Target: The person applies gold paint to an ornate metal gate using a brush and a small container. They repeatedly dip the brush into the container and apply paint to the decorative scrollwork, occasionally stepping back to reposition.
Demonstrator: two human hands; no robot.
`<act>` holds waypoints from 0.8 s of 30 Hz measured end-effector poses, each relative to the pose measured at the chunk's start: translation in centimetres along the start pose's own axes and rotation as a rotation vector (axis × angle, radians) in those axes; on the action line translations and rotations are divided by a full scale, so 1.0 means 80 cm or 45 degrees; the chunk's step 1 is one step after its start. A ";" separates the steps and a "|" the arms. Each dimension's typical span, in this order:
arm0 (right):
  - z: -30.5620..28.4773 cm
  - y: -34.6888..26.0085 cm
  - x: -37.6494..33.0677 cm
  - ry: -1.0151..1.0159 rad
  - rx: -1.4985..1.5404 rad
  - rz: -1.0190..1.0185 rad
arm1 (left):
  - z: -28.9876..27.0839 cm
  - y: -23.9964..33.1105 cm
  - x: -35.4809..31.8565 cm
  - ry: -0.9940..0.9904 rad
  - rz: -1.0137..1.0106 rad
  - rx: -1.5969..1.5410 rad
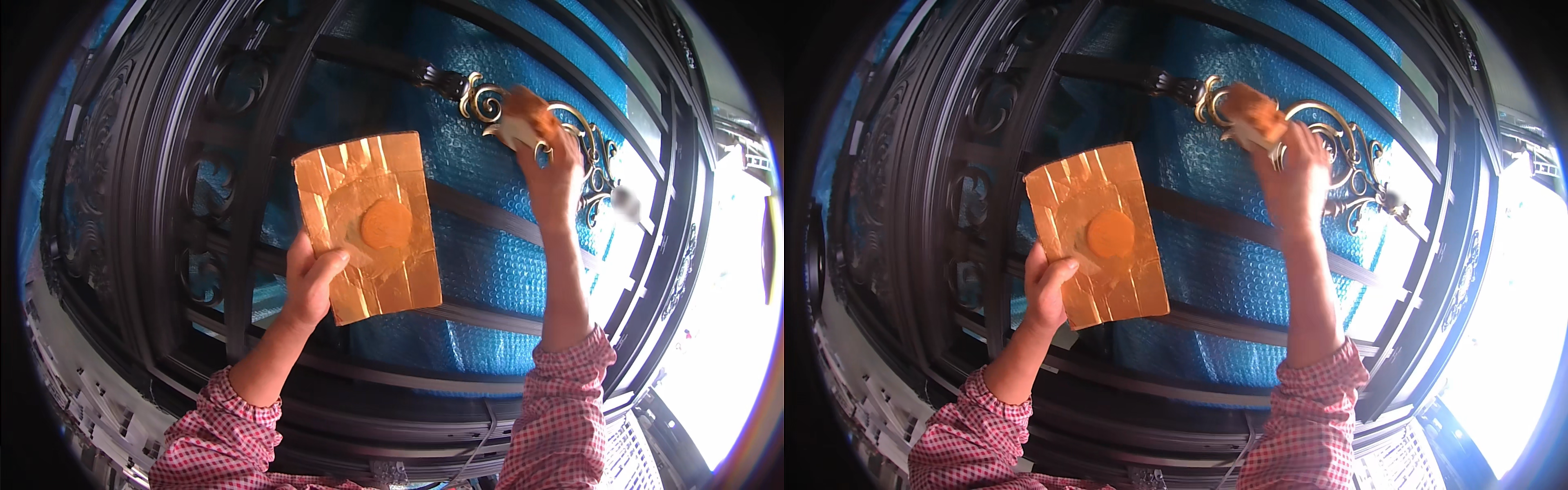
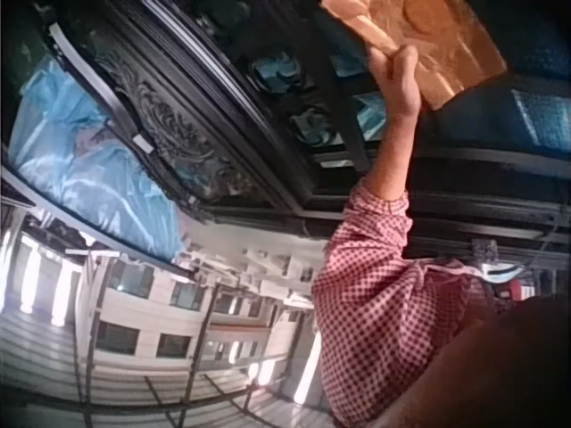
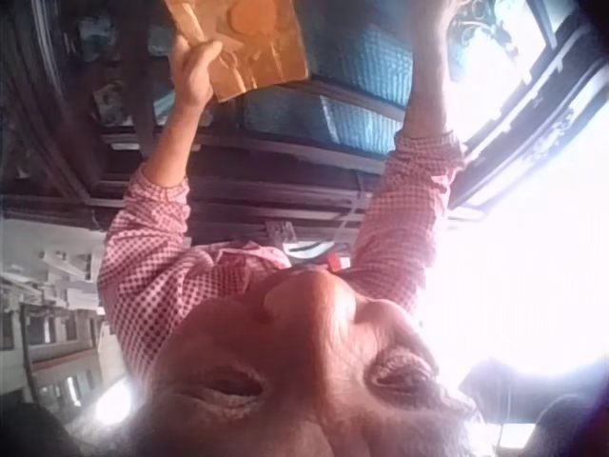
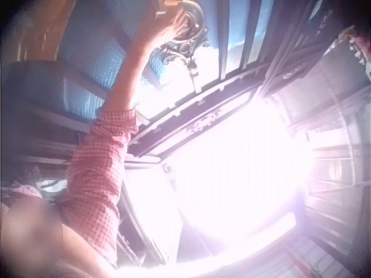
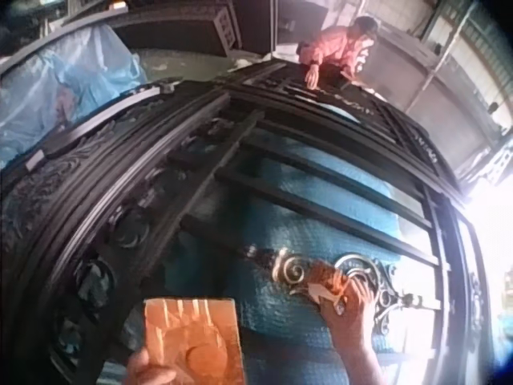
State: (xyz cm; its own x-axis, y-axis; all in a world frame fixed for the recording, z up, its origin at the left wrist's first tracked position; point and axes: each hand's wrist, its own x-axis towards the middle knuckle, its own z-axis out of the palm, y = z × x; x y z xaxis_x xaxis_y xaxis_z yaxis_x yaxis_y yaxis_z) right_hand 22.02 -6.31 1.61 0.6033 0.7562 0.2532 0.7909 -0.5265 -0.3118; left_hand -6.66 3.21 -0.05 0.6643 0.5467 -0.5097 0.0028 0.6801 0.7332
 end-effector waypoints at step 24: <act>-0.026 0.017 -0.025 -0.162 -0.199 -0.010 | 0.005 0.008 0.000 0.008 0.036 -0.046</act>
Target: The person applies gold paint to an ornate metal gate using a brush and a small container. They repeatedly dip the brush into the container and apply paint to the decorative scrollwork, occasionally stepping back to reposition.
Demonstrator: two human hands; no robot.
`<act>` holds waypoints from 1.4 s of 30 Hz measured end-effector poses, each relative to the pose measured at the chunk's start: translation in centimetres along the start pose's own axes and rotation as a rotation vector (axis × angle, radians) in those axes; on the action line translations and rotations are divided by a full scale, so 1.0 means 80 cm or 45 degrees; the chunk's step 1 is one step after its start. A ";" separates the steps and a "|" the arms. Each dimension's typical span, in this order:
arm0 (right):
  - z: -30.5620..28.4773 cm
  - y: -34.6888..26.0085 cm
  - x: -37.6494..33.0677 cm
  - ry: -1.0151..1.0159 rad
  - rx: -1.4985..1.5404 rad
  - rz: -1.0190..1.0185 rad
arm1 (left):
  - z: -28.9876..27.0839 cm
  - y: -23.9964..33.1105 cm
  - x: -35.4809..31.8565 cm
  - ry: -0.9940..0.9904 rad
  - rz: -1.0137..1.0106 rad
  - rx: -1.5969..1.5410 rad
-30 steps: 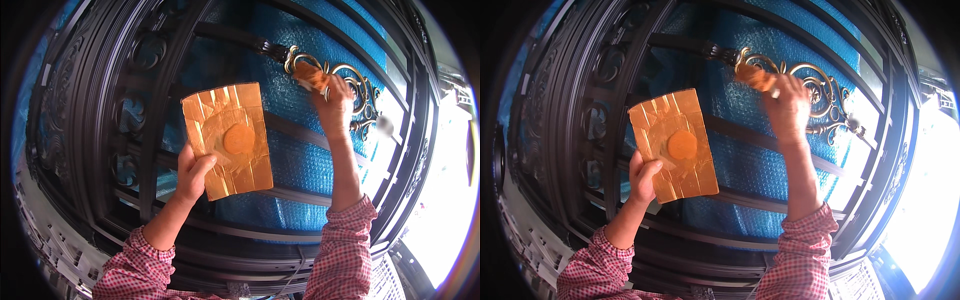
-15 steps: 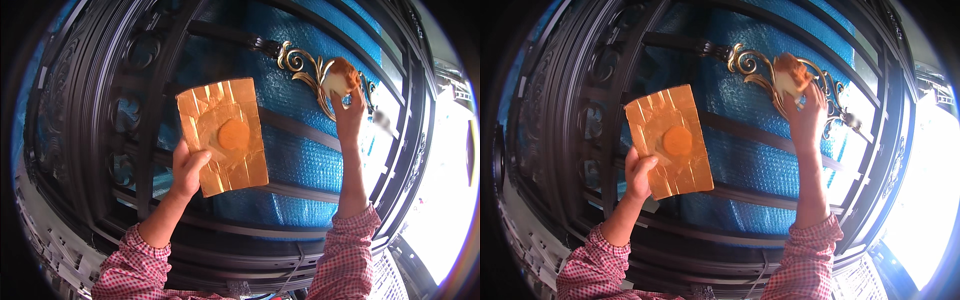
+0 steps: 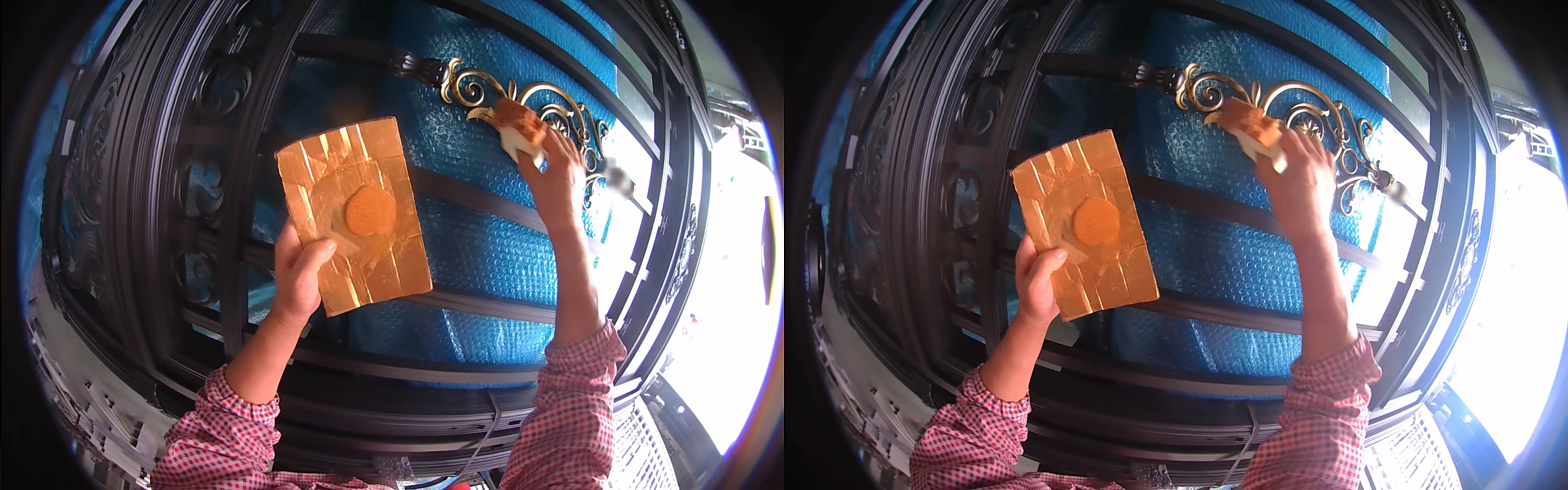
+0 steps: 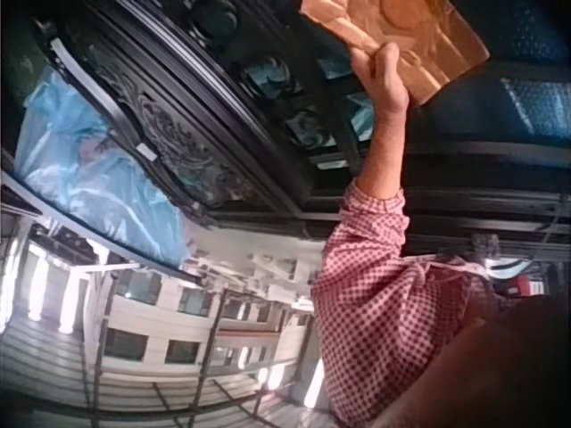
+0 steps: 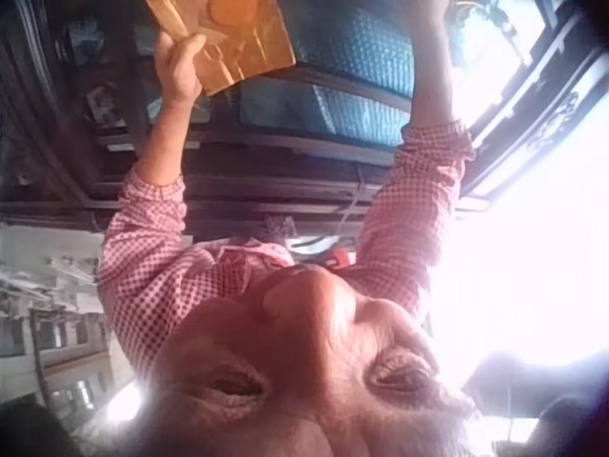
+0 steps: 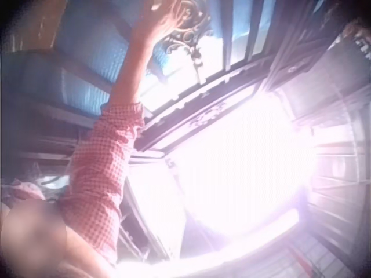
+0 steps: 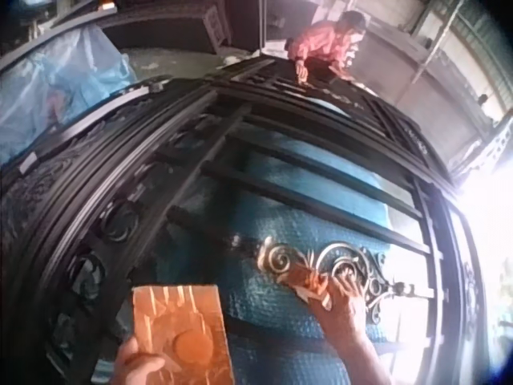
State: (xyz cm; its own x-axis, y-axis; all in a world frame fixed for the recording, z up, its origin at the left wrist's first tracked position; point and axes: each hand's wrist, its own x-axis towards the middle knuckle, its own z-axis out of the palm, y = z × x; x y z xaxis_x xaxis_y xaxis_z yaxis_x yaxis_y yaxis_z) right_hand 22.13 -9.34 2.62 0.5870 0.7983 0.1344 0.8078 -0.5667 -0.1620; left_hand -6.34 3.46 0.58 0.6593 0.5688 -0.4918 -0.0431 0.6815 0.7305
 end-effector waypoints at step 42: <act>-0.015 0.055 -0.077 0.071 0.155 0.216 | 0.002 -0.005 -0.003 0.069 0.012 0.072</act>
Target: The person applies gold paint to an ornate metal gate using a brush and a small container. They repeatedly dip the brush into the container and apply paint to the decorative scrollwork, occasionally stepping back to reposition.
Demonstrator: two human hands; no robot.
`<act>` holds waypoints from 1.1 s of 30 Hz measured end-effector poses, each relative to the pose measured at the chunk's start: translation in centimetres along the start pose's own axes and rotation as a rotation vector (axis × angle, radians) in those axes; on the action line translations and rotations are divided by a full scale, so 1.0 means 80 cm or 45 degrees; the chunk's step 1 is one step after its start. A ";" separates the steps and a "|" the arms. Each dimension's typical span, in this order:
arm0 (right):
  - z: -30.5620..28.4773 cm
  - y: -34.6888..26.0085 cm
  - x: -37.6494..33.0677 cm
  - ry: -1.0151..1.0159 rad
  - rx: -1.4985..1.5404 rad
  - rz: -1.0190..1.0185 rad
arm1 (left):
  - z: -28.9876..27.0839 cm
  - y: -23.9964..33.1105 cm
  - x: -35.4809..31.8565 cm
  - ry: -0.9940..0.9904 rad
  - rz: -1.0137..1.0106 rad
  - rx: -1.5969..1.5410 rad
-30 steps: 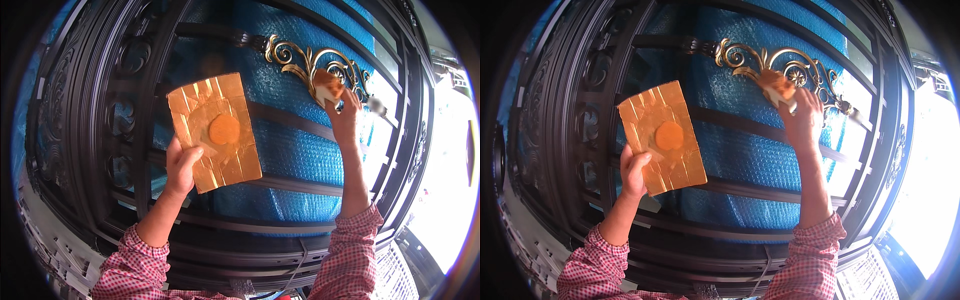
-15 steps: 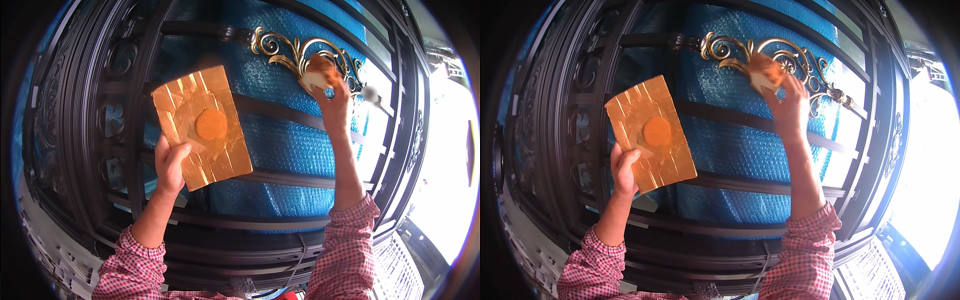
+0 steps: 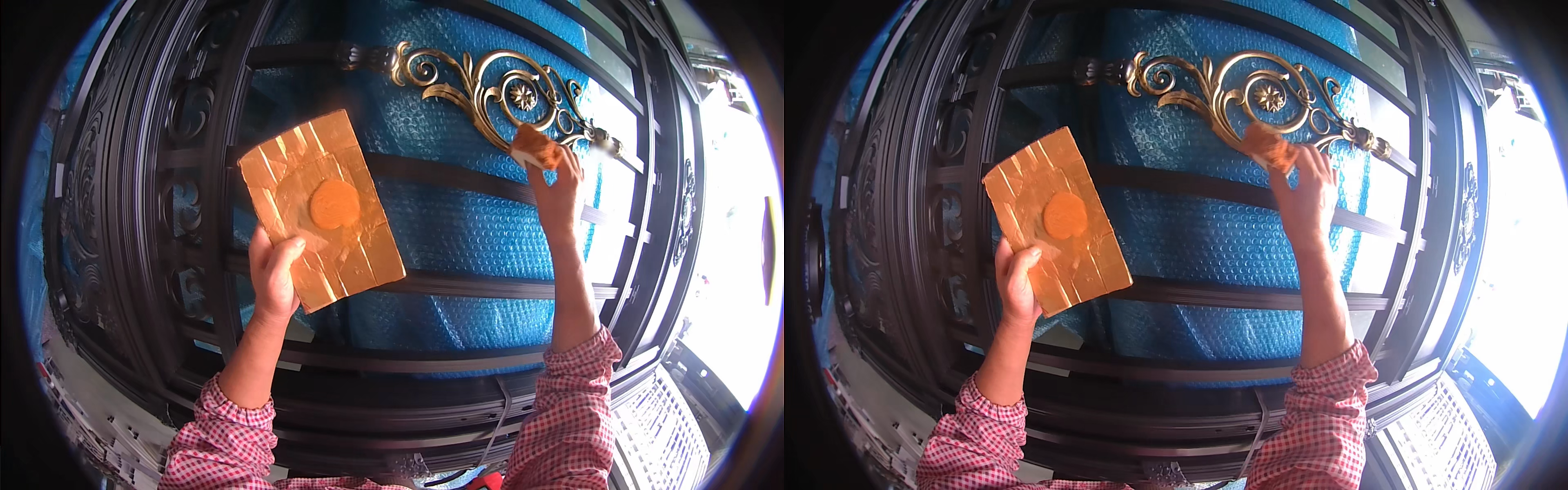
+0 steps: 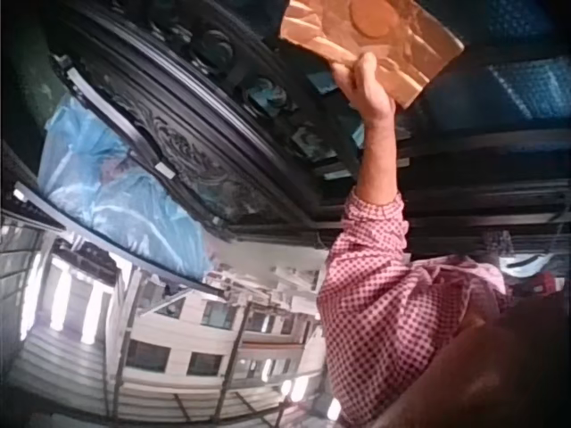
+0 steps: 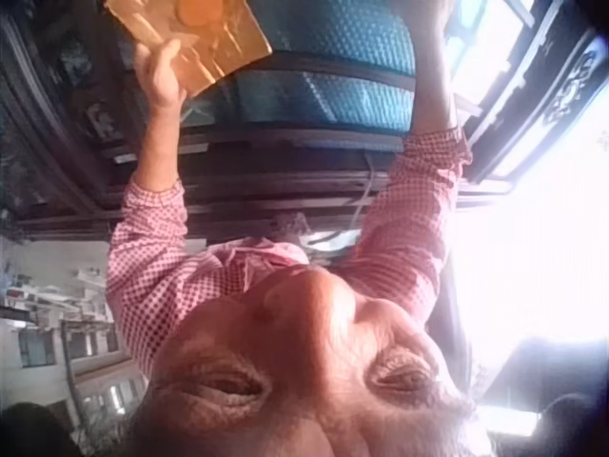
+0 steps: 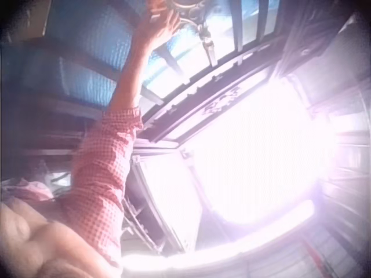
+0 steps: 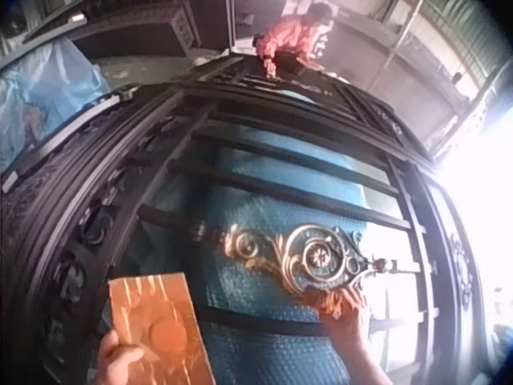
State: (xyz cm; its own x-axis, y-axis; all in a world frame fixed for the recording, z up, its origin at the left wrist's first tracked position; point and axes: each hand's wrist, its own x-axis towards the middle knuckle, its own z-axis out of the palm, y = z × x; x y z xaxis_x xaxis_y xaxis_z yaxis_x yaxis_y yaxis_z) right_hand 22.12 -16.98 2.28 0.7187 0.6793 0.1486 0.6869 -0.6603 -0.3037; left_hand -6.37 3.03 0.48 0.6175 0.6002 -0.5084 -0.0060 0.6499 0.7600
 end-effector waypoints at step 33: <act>-0.003 0.012 -0.008 0.112 0.078 0.122 | 0.001 0.000 0.001 -0.010 -0.019 0.081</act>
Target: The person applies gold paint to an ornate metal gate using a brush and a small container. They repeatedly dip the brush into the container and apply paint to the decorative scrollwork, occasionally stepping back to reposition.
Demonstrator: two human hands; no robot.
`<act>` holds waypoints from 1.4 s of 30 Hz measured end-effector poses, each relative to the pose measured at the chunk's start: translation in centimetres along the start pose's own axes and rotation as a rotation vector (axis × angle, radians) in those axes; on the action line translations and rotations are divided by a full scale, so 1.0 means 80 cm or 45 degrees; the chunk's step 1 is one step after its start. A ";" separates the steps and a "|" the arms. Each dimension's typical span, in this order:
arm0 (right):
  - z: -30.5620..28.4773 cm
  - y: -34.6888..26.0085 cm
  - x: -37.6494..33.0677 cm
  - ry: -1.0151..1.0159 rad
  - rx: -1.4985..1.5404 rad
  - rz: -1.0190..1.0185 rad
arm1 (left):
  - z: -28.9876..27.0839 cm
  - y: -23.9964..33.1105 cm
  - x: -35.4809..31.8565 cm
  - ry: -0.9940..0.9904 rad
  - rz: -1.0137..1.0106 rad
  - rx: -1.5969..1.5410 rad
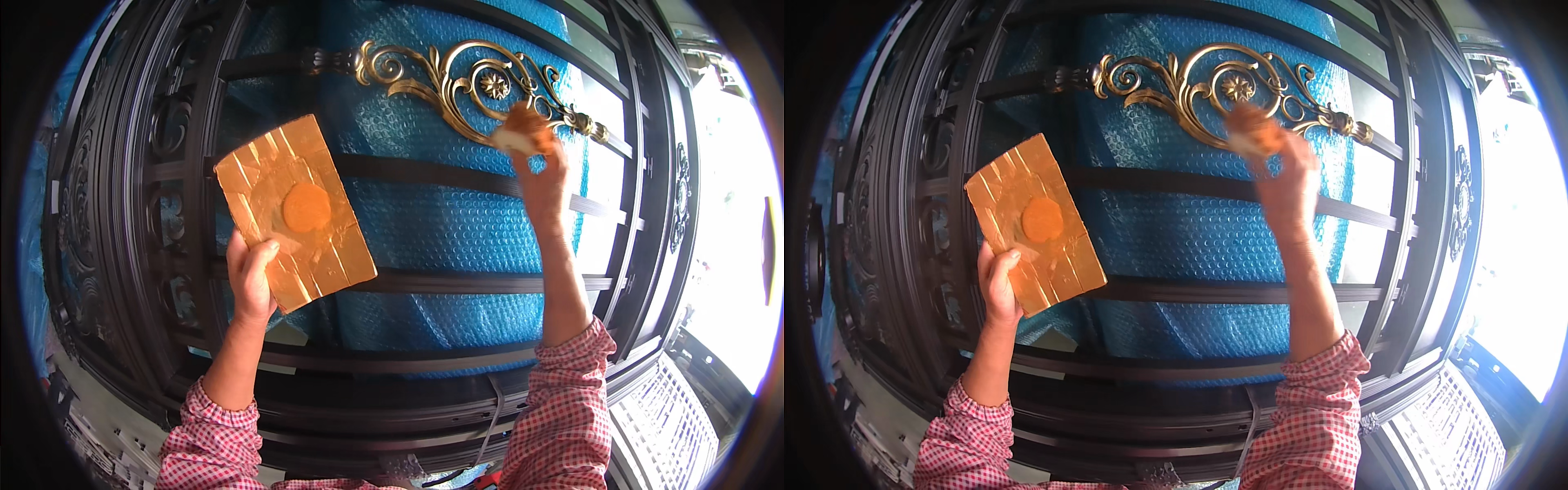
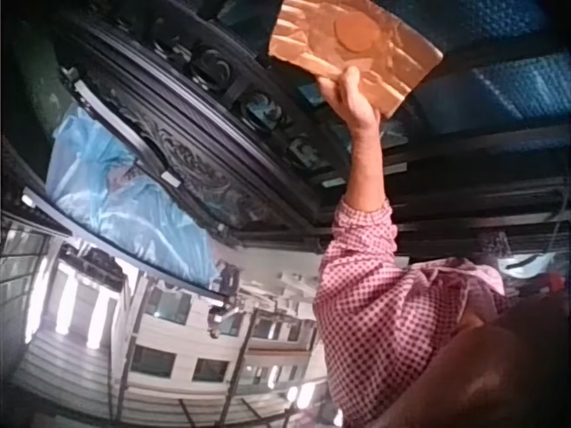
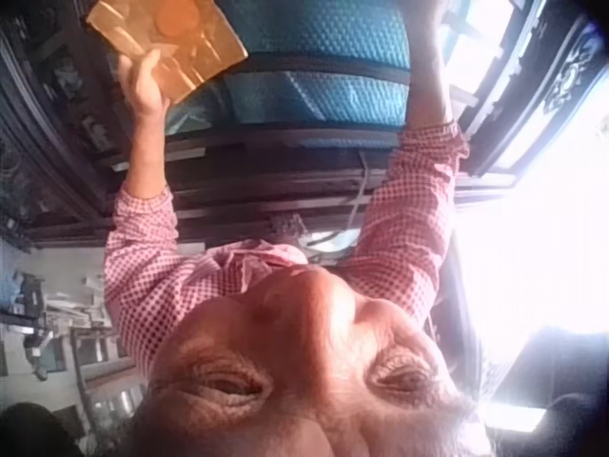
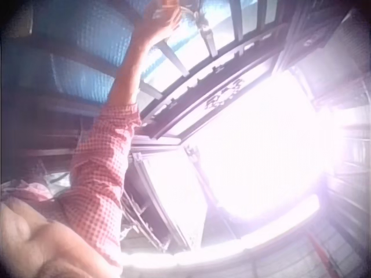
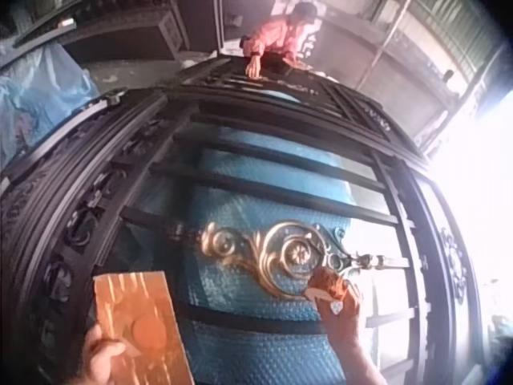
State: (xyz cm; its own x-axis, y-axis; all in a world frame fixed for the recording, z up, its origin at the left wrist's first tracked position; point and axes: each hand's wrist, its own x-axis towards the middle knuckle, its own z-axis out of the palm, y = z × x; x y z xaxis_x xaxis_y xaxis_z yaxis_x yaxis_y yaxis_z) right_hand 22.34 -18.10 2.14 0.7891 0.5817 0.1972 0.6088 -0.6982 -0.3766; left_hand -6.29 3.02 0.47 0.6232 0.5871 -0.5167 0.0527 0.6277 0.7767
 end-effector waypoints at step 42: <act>-0.028 -0.034 0.029 0.125 0.293 0.194 | 0.059 -0.005 0.022 -0.148 0.060 -0.172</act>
State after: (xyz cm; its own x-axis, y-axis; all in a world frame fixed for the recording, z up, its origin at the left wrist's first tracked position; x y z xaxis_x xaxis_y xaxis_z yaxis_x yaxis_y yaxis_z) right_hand 22.71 -15.79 5.60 0.8809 0.4266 0.2049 0.4571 -0.6548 -0.6018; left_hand -1.51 1.39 0.94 0.7089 0.5591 -0.4300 -0.0786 0.6684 0.7396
